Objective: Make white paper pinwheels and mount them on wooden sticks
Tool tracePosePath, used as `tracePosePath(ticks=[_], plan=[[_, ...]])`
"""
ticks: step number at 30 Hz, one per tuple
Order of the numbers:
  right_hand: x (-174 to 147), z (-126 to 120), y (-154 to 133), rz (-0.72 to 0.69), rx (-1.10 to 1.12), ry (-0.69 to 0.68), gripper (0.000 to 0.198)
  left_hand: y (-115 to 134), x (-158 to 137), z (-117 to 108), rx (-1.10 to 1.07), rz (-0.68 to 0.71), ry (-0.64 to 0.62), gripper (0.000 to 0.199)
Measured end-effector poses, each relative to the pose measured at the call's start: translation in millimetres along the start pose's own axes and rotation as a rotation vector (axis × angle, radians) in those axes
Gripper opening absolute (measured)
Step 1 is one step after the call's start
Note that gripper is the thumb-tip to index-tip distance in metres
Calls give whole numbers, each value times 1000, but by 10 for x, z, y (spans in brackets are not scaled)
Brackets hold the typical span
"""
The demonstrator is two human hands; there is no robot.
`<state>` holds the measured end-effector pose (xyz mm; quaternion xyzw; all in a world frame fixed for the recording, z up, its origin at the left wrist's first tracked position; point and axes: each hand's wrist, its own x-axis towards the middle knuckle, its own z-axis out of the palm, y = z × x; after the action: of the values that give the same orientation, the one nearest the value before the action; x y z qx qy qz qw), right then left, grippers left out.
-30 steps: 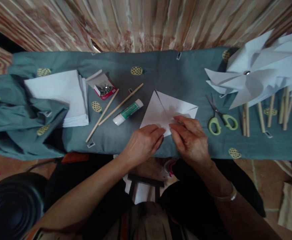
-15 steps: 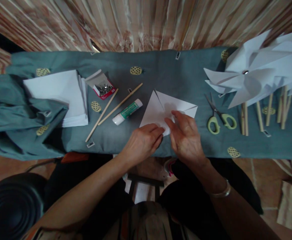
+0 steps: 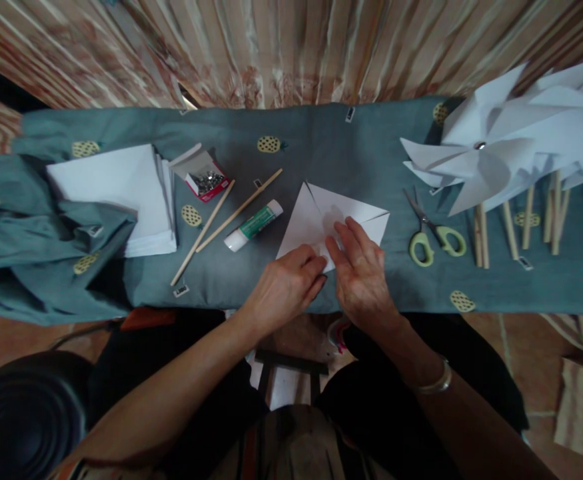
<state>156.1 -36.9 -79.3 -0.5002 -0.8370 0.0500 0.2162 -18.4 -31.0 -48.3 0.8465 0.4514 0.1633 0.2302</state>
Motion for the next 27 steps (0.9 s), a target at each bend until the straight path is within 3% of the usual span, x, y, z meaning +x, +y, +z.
tracePosePath(ticks=[10,16,22,27], plan=[[72,-59,15,39,92,-44,50,-2,15,16,54,10,8,16],[222,-267,258,135,112,33,50,1,21,5,129,36,8,17],[442,-297,498,206,-24,-40,45,-3,11,-27,181,54,-26,20],[425,-373,615,236,41,-3,42,-53,14,-111,217,123,-17,22]])
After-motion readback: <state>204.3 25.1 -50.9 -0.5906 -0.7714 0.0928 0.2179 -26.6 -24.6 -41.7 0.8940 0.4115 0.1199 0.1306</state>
